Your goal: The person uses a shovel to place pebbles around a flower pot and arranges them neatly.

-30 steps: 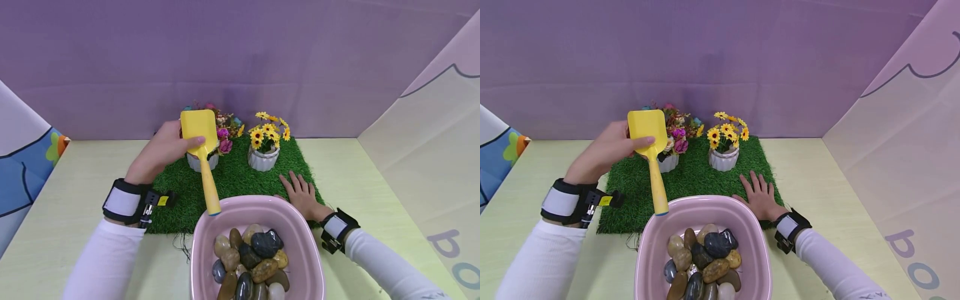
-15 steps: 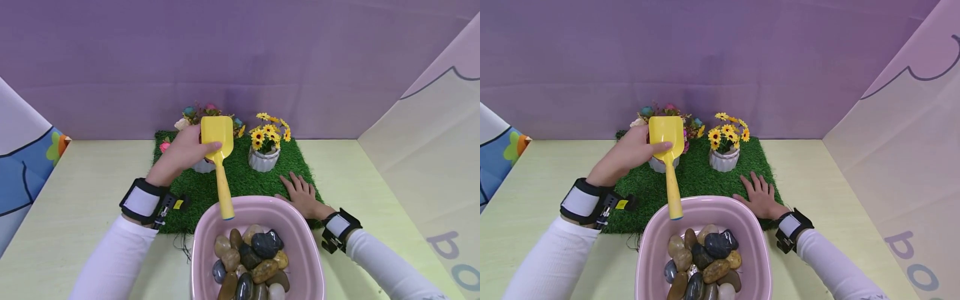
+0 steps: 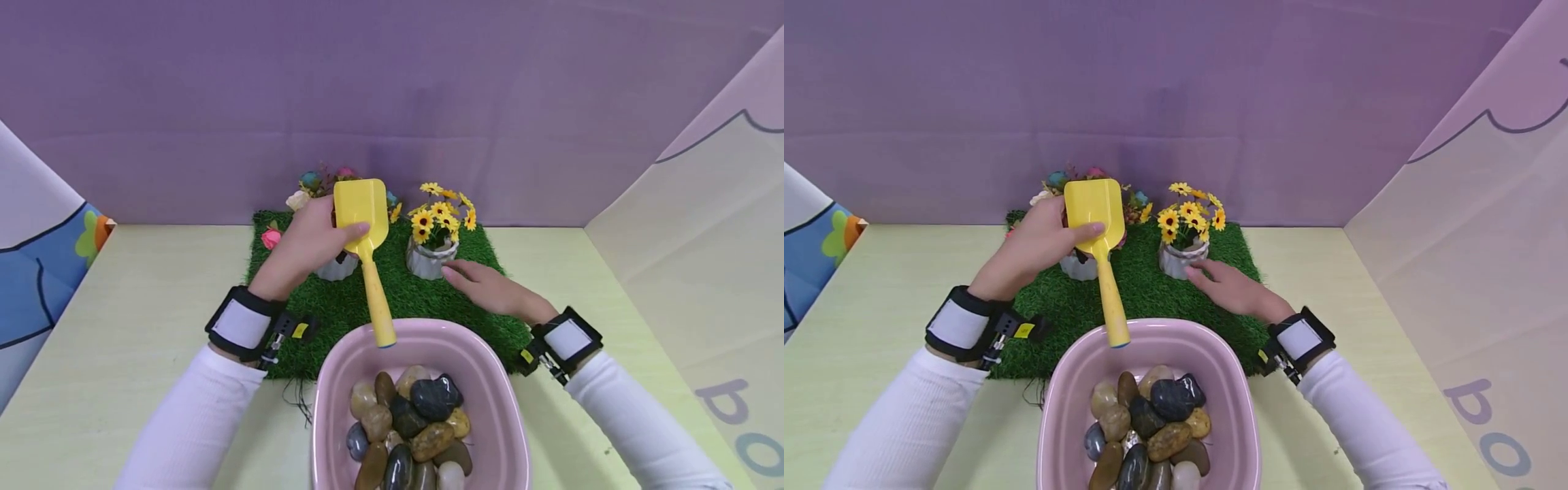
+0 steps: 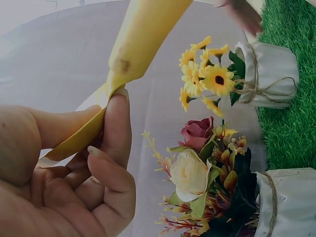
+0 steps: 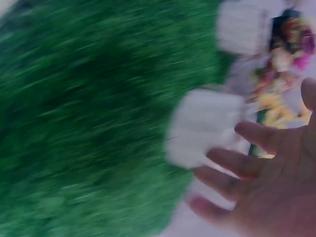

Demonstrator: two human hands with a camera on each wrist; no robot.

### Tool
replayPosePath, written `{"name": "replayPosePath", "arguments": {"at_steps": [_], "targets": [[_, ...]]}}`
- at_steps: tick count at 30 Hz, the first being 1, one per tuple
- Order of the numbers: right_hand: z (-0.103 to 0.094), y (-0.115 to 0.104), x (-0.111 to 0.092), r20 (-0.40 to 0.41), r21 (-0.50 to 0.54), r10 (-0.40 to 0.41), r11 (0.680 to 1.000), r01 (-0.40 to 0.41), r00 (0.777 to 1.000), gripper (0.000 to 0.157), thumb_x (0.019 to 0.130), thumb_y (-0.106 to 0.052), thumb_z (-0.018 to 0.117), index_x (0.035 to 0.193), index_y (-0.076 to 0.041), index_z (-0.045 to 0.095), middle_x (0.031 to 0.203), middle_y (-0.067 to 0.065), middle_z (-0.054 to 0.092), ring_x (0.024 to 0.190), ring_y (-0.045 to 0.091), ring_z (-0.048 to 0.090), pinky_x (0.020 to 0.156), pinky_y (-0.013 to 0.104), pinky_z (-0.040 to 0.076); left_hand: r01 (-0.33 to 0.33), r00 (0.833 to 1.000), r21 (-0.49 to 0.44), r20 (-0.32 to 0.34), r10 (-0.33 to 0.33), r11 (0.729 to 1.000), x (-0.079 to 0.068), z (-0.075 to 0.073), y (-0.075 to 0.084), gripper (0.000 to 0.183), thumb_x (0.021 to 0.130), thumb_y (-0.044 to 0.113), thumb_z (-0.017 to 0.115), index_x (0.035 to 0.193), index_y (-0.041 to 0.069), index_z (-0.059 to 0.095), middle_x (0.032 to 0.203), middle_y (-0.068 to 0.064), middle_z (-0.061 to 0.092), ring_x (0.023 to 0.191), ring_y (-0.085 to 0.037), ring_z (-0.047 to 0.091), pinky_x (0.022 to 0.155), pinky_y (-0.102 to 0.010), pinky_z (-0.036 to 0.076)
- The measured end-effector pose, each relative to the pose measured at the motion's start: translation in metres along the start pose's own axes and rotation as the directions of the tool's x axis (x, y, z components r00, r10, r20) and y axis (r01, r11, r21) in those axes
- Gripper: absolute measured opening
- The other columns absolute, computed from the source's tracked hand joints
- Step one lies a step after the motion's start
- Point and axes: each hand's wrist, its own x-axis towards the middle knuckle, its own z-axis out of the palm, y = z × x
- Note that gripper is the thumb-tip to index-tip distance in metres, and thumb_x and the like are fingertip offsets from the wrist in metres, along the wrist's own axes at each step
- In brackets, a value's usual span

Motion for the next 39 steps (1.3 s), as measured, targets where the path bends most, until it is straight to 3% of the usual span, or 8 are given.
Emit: {"name": "replayPosePath", "arguments": {"at_steps": [6,11,17,24,30,32,36,39], "targets": [[-0.019,-0.043,-0.002,0.009,0.014,-0.078,0.997,0.078,0.997,0.068,0.099,-0.06,0.025,0.151,-0.018,0.03,0.152,0.013,0.041,0.136,0.032,0.041,0.11,0.057,0.037,-0.005,1.0,-0.007,-0.01,0.005,1.0,0.0,0.0,0.0,0.037,0.094,0.015,0.06,0.128,0.001,0.05,0.112,-0.019,0.063,0.091,-0.028,0.064,0.076,-0.045,0.058],[-0.024,-0.065,-0.001,-0.018,0.022,-0.135,0.991,0.136,0.991,0.064,0.099,-0.058,0.029,0.149,-0.019,0.035,0.15,0.01,0.045,0.133,0.027,0.044,0.108,0.053,0.04,-0.018,1.0,-0.022,-0.026,0.017,1.0,-0.001,0.0,-0.001,0.038,0.095,0.015,0.059,0.129,0.0,0.05,0.116,-0.02,0.063,0.094,-0.029,0.063,0.076,-0.045,0.055],[-0.013,-0.079,0.002,0.015,0.015,-0.155,0.988,0.155,0.988,0.06,0.098,-0.056,0.035,0.145,-0.019,0.041,0.14,0.009,0.055,0.123,0.023,0.054,0.102,0.049,0.047,-0.014,0.999,-0.03,-0.03,0.014,0.999,0.0,0.003,-0.001,0.04,0.094,0.016,0.061,0.13,0.0,0.05,0.117,-0.019,0.063,0.095,-0.028,0.064,0.077,-0.042,0.057],[0.009,-0.098,0.006,0.015,0.118,-0.146,0.983,0.143,0.989,0.06,0.094,-0.053,0.048,0.14,-0.014,0.046,0.119,0.007,0.067,0.108,0.016,0.062,0.095,0.044,0.053,-0.017,0.999,-0.041,-0.041,0.016,0.999,0.002,0.006,0.0,0.043,0.093,0.018,0.062,0.131,0.001,0.05,0.115,-0.019,0.065,0.094,-0.027,0.066,0.078,-0.042,0.058],[0.023,-0.112,0.008,-0.037,0.164,-0.127,0.978,0.131,0.991,0.048,0.091,-0.053,0.056,0.117,-0.012,0.057,0.092,0.006,0.069,0.078,0.014,0.065,0.07,0.032,0.055,-0.017,0.997,-0.05,-0.071,0.014,0.999,0.003,0.011,0.001,0.043,0.092,0.019,0.063,0.13,0.001,0.05,0.115,-0.018,0.065,0.094,-0.027,0.066,0.08,-0.045,0.059],[0.026,-0.114,0.009,-0.04,0.222,-0.129,0.966,0.134,0.991,0.043,0.092,-0.049,0.056,0.112,-0.011,0.057,0.088,0.01,0.069,0.072,0.019,0.067,0.065,0.031,0.057,-0.019,0.996,-0.032,-0.086,0.016,0.999,0.003,0.014,0.001,0.042,0.092,0.019,0.064,0.128,0.001,0.052,0.114,-0.018,0.065,0.093,-0.027,0.066,0.08,-0.045,0.058],[0.032,-0.115,0.01,-0.009,0.399,-0.106,0.911,0.101,0.994,0.037,0.097,-0.04,0.052,0.115,-0.009,0.055,0.093,0.019,0.072,0.071,0.026,0.072,0.061,0.036,0.062,-0.015,0.995,0.0,-0.096,0.015,1.0,0.003,0.018,0.001,0.039,0.092,0.019,0.063,0.124,-0.001,0.053,0.111,-0.019,0.066,0.092,-0.028,0.065,0.079,-0.044,0.057],[0.036,-0.114,0.009,0.001,0.461,-0.085,0.884,0.075,0.996,0.034,0.1,-0.037,0.047,0.113,-0.006,0.054,0.084,0.018,0.071,0.059,0.022,0.068,0.052,0.033,0.059,-0.008,0.995,0.01,-0.094,0.009,1.0,0.003,0.022,0.0,0.038,0.093,0.018,0.062,0.123,-0.002,0.054,0.109,-0.02,0.065,0.09,-0.028,0.065,0.076,-0.041,0.056]]}}
